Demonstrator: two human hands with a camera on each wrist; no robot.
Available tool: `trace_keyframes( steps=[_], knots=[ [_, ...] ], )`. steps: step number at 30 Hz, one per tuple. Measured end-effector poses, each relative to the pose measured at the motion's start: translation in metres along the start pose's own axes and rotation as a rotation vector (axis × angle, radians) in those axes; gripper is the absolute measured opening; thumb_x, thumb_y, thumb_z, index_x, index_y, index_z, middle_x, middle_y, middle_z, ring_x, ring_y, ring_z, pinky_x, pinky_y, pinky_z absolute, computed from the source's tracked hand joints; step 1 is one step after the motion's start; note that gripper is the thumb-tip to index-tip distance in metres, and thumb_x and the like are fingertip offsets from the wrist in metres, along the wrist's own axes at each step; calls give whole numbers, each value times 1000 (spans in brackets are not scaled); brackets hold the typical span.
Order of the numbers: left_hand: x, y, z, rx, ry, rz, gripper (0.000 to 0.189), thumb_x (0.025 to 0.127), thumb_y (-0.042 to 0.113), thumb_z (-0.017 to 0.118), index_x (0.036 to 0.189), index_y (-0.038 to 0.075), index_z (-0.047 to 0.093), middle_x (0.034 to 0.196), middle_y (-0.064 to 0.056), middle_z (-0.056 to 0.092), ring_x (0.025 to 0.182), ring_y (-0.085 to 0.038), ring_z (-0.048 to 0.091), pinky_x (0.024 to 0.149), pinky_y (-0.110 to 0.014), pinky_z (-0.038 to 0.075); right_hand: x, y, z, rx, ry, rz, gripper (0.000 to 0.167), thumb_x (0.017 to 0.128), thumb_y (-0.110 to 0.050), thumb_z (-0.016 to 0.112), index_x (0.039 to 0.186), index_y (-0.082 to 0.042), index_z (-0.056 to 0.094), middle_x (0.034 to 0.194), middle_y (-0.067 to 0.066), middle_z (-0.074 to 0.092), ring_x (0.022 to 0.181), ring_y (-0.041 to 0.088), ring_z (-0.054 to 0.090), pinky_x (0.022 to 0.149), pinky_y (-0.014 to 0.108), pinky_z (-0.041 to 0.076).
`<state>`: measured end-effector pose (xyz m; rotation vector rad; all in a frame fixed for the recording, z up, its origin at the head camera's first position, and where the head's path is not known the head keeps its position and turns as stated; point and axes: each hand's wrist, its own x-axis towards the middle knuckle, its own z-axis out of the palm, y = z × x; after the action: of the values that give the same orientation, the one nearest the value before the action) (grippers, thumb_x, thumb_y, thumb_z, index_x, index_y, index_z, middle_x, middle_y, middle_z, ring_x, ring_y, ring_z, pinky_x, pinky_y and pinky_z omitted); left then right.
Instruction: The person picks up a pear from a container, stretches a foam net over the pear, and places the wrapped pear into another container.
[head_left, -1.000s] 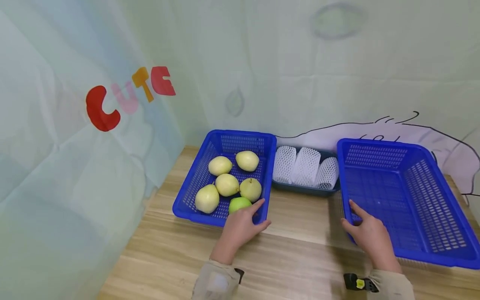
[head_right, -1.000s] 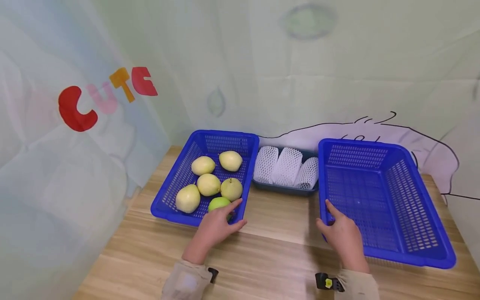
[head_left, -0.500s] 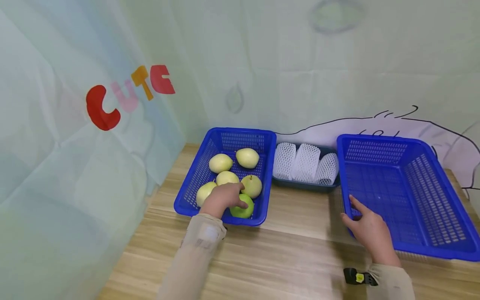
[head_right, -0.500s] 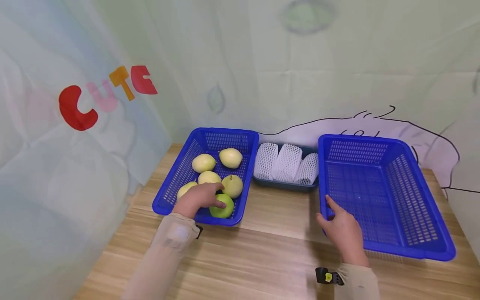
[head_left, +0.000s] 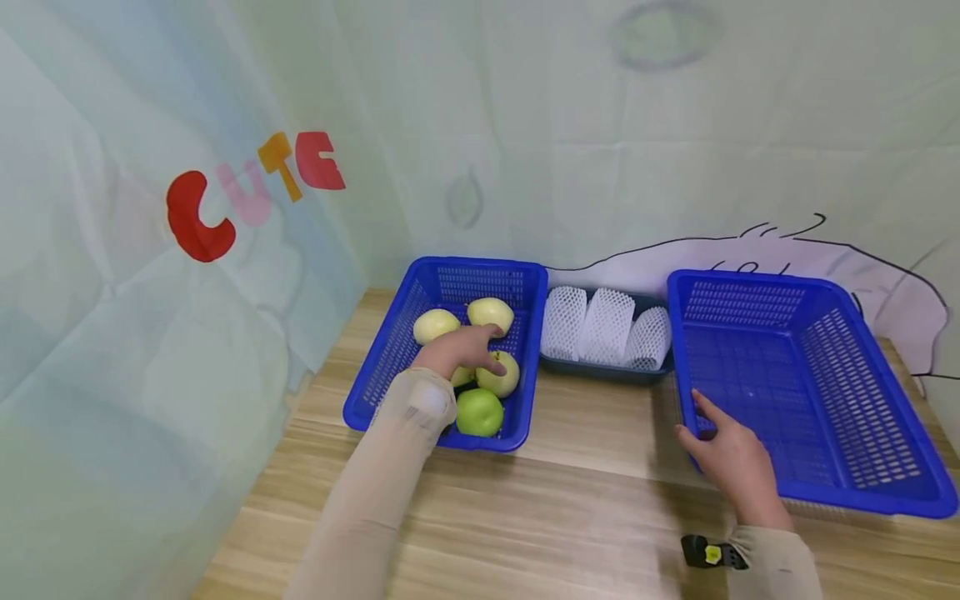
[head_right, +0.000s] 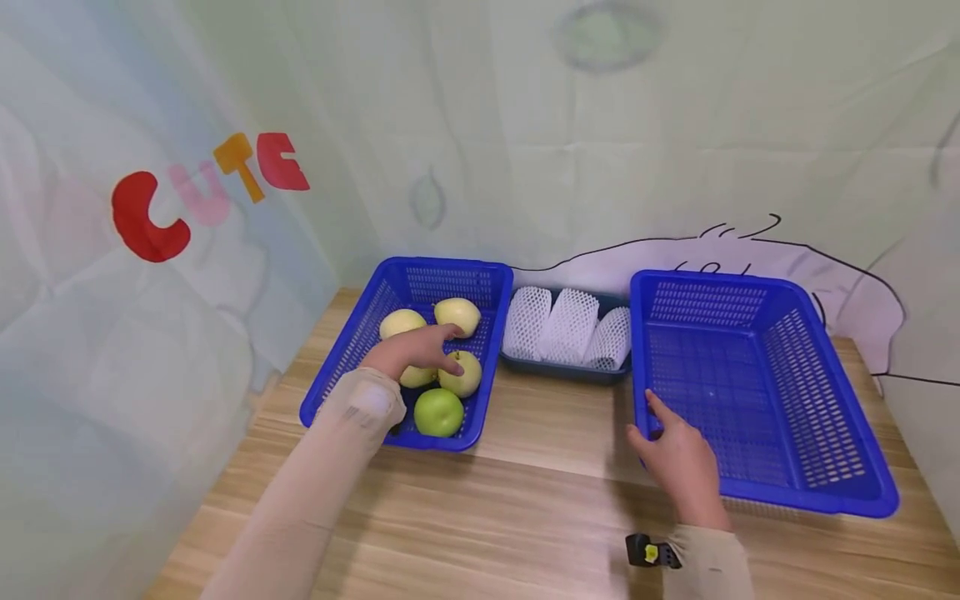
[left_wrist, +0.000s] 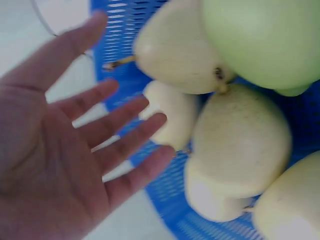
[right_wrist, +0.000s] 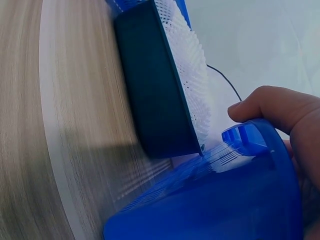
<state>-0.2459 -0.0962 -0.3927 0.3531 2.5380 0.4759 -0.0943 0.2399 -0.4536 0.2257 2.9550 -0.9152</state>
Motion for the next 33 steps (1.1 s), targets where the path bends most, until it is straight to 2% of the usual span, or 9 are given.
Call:
trace_keyframes(
  steps=[3,7,16,20,25,30,33],
  knots=[
    [8,-3,1,-60,-84,-11,74,79,24,74,141,12,36,141,-11,39,128,-28,35,104,-43,29,0,0,0,1,8,3,68,85,-37,59,139,-1,38,119,22,57,92,35,60,69,47,45],
    [14,-9,7,-76,-125,-20,74,76,22,76,140,14,39,139,-11,41,126,-27,38,103,-43,31,-1,-1,2,-1,31,-3,67,84,-35,60,138,-1,40,119,21,58,92,35,59,69,48,45],
    [20,-7,10,-95,-121,-46,75,73,15,78,138,16,41,136,-9,44,126,-28,38,102,-44,31,-1,-1,2,-4,32,11,66,85,-35,60,139,-2,40,121,20,57,90,32,59,68,47,45],
    [20,-5,11,-41,-141,-76,79,73,18,79,140,22,39,138,-6,42,128,-27,35,102,-48,30,-1,-1,2,-2,31,12,66,85,-35,60,139,-2,39,122,20,56,94,34,59,70,48,45],
    [19,-5,11,19,-115,-107,78,69,24,81,137,32,42,139,-1,42,127,-26,35,98,-57,29,0,-1,2,12,20,12,67,86,-35,60,140,-3,37,126,21,53,100,37,57,73,50,45],
    [18,-6,8,3,-103,-30,73,69,17,81,133,23,47,131,-3,48,119,-23,43,95,-46,37,0,-1,2,30,-3,14,68,86,-36,59,140,-3,34,129,22,49,104,38,55,77,51,44],
    [20,-5,3,-6,-90,40,70,70,18,80,131,16,47,124,-5,52,110,-22,47,92,-40,40,1,0,1,38,-4,13,68,86,-36,59,140,-3,34,130,22,49,105,38,55,78,52,43]
  ],
)
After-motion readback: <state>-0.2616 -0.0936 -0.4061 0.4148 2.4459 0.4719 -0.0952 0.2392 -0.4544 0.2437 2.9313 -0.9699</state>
